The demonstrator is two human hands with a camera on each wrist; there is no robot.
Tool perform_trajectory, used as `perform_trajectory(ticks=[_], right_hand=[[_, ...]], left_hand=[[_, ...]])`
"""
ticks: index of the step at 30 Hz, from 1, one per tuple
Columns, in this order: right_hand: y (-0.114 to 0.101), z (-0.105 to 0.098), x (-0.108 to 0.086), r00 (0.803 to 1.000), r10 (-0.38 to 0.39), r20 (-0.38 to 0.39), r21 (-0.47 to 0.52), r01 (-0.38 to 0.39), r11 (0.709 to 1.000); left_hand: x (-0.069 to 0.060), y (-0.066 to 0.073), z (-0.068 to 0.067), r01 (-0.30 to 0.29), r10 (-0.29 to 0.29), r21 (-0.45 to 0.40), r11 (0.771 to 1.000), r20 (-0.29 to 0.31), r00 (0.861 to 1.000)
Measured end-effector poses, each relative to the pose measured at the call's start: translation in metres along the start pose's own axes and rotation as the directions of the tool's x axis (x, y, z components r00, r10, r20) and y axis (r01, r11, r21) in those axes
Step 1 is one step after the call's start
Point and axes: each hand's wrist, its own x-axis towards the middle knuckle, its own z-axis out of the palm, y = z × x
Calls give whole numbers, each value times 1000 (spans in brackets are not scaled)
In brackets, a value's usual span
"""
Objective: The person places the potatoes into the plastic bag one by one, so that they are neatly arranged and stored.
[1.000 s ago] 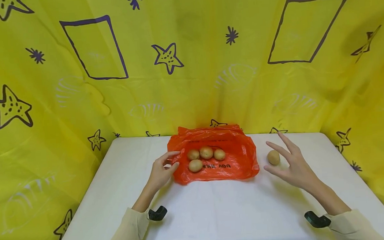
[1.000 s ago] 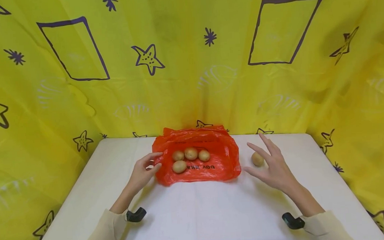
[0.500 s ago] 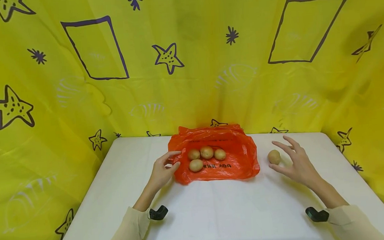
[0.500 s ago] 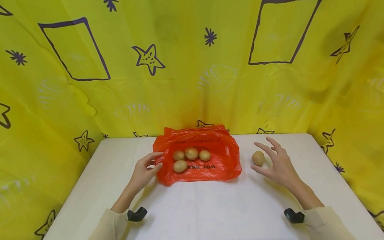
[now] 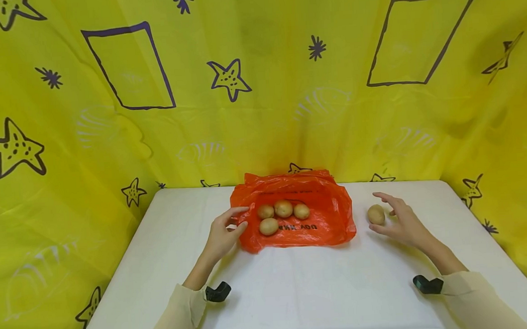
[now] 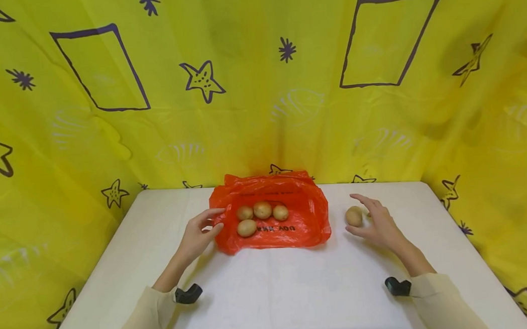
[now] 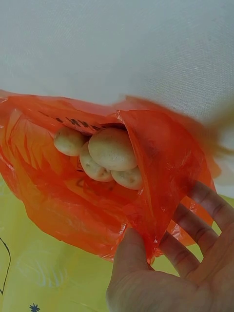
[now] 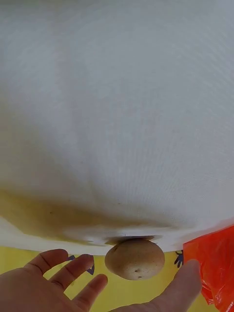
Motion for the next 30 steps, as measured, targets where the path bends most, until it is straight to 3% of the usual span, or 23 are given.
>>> perform_trajectory(ticks=[20,30], right_hand=[[12,6,3,988,127,84,52,-131,990],[14,8,1,990,117,72,31,-120,992]], left_hand=[[0,2,0,19,-19,3,1000,-8,1000],[0,1,0,21,-21,-2,1000,-7,1000]])
